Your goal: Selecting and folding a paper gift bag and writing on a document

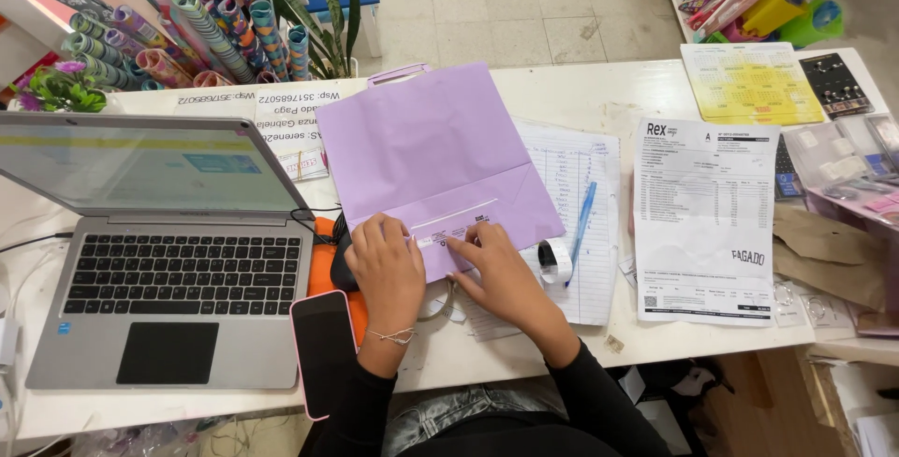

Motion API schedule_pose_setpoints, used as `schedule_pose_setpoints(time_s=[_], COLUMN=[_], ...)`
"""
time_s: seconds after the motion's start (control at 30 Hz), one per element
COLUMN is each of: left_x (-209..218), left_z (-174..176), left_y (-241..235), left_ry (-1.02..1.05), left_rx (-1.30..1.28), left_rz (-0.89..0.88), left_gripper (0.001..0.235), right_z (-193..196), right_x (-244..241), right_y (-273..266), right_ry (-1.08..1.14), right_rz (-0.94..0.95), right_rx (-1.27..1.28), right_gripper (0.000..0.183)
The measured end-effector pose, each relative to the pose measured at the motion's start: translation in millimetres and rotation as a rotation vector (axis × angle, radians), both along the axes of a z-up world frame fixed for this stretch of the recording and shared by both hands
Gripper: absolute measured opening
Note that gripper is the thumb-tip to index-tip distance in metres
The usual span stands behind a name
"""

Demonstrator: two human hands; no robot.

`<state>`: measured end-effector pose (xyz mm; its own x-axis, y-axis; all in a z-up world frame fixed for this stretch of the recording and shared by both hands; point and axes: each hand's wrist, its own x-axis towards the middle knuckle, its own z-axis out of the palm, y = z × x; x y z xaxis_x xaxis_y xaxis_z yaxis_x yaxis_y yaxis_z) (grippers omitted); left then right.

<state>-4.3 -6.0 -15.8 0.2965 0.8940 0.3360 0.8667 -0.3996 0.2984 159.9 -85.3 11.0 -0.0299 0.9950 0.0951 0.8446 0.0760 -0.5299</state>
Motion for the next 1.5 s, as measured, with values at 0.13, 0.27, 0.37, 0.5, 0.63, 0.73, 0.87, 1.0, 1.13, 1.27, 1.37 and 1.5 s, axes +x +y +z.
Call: schedule_pose_setpoints(time_s=[0.13, 0.27, 0.37, 0.5, 0.63, 0.73, 0.87, 1.0, 1.13, 1.27, 1.37, 1.5], left_x=[0, 2, 4, 3, -1, -1, 2, 3, 8, 9, 10, 16], left_z=[2, 6, 11, 20, 23, 17, 7, 1, -2, 4, 14, 45], left_y=[0, -6, -13, -22, -21, -19, -20, -19, -16, -14, -18, -36], left_ry=[-0.021, -0.009, 0.072, 0.187, 0.241, 0.271, 0.270, 0.271, 0.253, 0.230, 0.208, 0.102], left_rx=[0.007, -0.043, -0.134, -0.258, -0.260, -0.275, -0.198, -0.148, -0.012, 0.225, 0.321, 0.481], left_rz=[-0.045, -0.174, -0.289, -0.423, -0.462, -0.465, -0.444, -0.450, -0.415, -0.309, -0.263, -0.234], left_gripper=[0.015, 0.023, 0.039, 0.055, 0.068, 0.069, 0.064, 0.067, 0.063, 0.044, 0.039, 0.042], right_z=[22, 6, -7, -22, -35, -39, -63, -76, -73, -66, -52, -23], right_x=[2, -3, -8, -8, -5, -7, -8, -9, -4, -2, -1, 9], right_y=[-20, -23, -24, -20, -14, -10, 0, 5, 2, -3, -5, -10], right_ry=[-0.013, -0.166, -0.213, -0.215, -0.235, -0.279, -0.365, -0.394, -0.398, -0.396, -0.371, -0.361], right_rz=[0.088, 0.060, 0.038, -0.017, -0.045, -0.069, -0.143, -0.143, -0.135, -0.151, -0.177, -0.239], right_rx=[-0.067, -0.027, 0.035, 0.040, 0.086, 0.132, 0.220, 0.278, 0.328, 0.446, 0.534, 0.639], right_gripper=[0.060, 0.065, 0.063, 0.062, 0.053, 0.058, 0.051, 0.050, 0.044, 0.043, 0.040, 0.042])
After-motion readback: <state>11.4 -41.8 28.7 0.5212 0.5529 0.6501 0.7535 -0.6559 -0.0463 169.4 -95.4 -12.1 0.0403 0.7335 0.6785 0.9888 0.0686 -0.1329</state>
